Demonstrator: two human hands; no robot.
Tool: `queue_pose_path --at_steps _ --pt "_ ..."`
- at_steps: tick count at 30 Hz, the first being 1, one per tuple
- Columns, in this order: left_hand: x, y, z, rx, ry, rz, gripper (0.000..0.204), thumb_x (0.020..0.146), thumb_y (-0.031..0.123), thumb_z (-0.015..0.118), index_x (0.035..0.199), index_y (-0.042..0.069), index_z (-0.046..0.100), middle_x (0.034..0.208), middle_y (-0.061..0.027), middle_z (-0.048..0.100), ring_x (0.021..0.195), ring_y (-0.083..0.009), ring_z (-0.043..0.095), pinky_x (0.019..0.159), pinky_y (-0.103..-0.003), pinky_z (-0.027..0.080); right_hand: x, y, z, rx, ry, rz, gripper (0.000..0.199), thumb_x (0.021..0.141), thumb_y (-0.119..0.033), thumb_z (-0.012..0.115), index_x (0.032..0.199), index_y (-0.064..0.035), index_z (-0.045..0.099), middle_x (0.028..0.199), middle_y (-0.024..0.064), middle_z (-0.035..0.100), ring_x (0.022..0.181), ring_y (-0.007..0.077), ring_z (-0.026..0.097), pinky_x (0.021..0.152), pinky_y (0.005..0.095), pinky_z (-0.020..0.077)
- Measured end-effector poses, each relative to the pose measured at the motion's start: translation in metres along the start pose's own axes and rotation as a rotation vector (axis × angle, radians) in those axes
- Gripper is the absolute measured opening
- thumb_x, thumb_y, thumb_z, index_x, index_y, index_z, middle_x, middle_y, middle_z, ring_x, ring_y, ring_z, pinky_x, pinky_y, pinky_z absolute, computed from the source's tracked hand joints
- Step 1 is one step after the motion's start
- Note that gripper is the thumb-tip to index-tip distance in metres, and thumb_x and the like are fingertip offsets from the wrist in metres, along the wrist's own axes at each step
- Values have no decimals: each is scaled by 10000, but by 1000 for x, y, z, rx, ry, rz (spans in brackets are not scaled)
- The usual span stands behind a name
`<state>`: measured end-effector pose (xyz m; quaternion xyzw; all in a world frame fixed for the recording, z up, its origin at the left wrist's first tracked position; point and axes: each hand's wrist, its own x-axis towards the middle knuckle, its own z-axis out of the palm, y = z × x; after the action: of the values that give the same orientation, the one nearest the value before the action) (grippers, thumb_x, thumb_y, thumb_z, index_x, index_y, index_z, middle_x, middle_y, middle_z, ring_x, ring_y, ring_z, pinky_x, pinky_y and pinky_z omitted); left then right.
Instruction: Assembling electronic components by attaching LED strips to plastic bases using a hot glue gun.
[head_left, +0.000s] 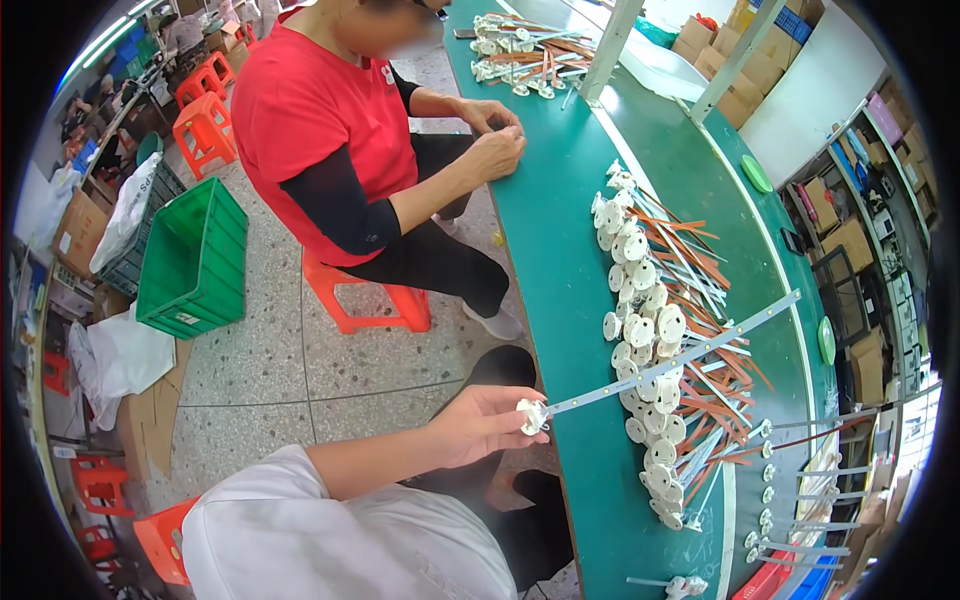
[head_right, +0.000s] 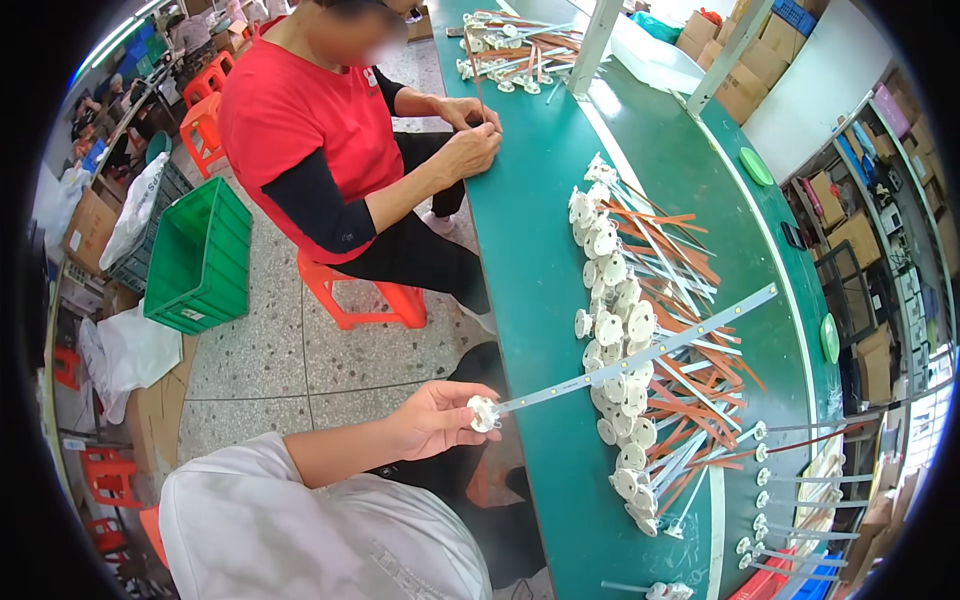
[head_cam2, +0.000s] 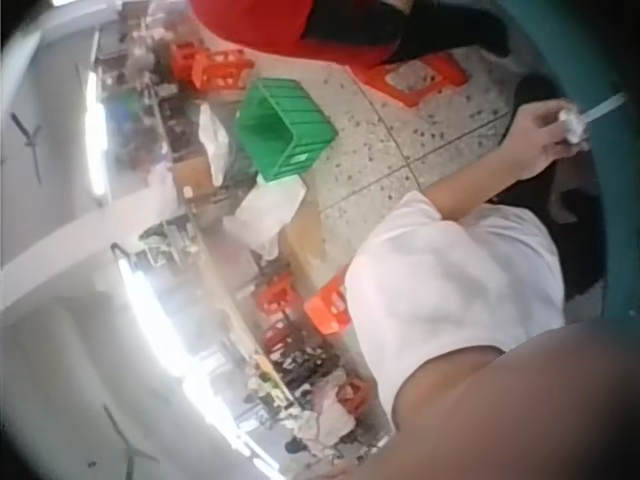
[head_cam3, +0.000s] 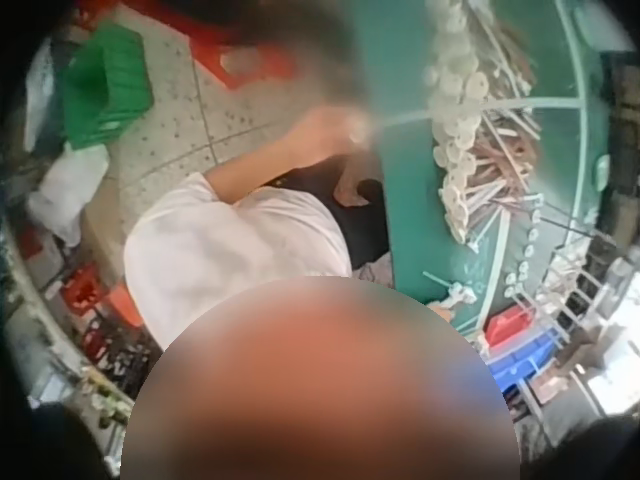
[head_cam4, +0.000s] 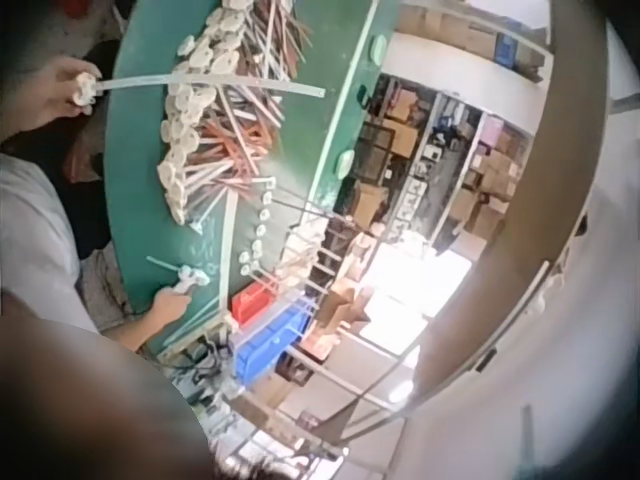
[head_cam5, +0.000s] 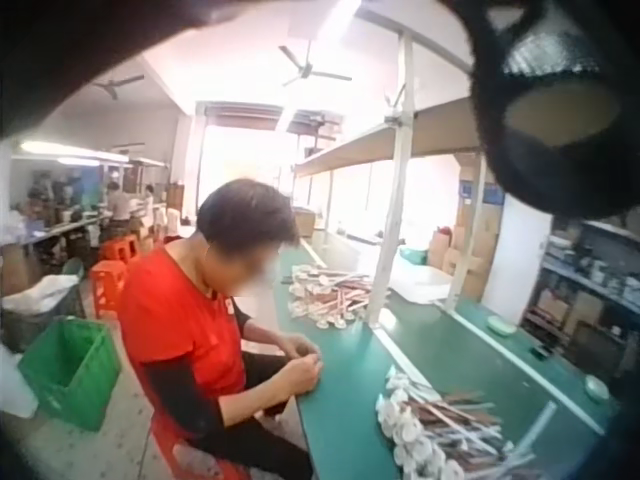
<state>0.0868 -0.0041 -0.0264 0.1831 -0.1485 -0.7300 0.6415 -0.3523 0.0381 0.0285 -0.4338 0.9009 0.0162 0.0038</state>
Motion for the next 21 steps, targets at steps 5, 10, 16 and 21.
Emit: queue_pose_path --at_steps 5,10,16,21 --pt "-3 -7 3 38 41 -12 327 925 51 592 1243 -13 552 1104 -138 645 1020 -297 655 855 -338 570 -6 -22 -15 -63 86 177 462 796 -237 528 1105 104 478 991 330 616 927 491 614 842 549 491" --pt "-6 -6 4 82 56 11 327 923 51 596 1241 -11 554 1111 -144 644 1003 -291 662 860 -355 572 8 -37 -29 -150 -4 83 450 815 -259 511 1107 82 490 1005 320 622 957 471 617 854 528 494" --pt "-14 -9 11 77 76 43 318 925 37 586 1235 -25 549 1109 -123 639 992 -283 665 853 -353 576 5 -19 -22 -73 20 174 428 855 -269 514 1123 65 532 1023 335 614 958 498 599 858 523 482" --pt "-13 -11 11 92 65 29 335 907 42 613 1232 -15 552 1101 -118 637 1003 -275 660 875 -369 569 -15 27 -21 372 295 -128 557 857 -326 553 1251 63 497 1117 303 602 1002 455 599 873 479 489"
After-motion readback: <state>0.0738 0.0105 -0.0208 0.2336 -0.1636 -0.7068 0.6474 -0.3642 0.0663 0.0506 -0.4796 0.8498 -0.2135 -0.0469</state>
